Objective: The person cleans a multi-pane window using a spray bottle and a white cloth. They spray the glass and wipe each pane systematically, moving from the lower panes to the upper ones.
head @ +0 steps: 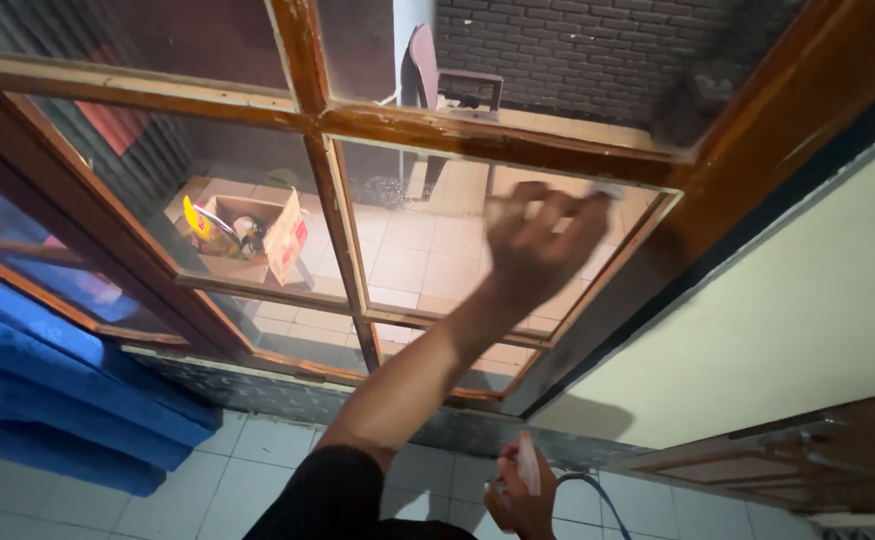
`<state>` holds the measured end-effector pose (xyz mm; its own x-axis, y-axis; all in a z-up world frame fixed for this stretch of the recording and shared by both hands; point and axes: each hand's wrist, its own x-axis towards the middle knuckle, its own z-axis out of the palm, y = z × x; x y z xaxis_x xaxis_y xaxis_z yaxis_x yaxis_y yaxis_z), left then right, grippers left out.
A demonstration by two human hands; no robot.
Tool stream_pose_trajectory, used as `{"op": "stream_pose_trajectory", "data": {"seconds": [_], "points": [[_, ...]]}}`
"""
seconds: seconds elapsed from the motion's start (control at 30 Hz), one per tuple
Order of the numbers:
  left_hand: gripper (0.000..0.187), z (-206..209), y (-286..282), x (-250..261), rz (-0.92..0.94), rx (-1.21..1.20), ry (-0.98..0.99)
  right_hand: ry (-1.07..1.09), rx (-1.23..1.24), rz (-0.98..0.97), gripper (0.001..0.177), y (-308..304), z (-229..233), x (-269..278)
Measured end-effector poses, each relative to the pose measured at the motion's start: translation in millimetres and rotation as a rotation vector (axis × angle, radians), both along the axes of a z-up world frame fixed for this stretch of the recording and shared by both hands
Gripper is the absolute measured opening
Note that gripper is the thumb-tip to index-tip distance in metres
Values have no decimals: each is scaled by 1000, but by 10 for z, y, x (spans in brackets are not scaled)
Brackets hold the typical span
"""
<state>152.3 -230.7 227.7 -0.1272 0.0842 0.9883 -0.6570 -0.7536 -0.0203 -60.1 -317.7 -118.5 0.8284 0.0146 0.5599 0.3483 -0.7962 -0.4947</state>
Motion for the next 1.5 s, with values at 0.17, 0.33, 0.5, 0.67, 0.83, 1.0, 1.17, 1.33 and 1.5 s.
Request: {"op": "stream_pose_trajectory", "data": {"seconds": [0.17, 0.33, 0.5, 0.67, 0.83, 1.0, 1.17, 1.33, 1.5], "points": [[12, -89, -412, -46, -29, 12, 55, 742, 817, -358, 20, 123, 410, -29], [23, -180, -119, 29, 50, 11, 39, 756, 948, -459, 16, 211, 426, -91], [36, -174, 895, 91, 128, -74, 249, 740, 847, -368, 22, 180, 359, -53], [12, -274, 1662, 135, 520, -180, 177, 772, 573, -329, 31, 213, 302, 38], [13, -277, 1641, 114, 502, -213, 225, 716, 399, -252, 47, 179, -45, 70], [8, -496, 1236, 107, 264, -137, 272, 674, 444, -259, 38, 161, -264, 56], [8, -418, 324, 16, 109, -58, 181, 779, 576, -326, 39, 82, -132, -19], [15, -460, -338, -84, 144, 27, 168, 786, 374, -332, 14, -10, -62, -114], [21, -459, -369, -55, 157, 2, 86, 643, 223, -268, 23, -40, 3, -179]]}}
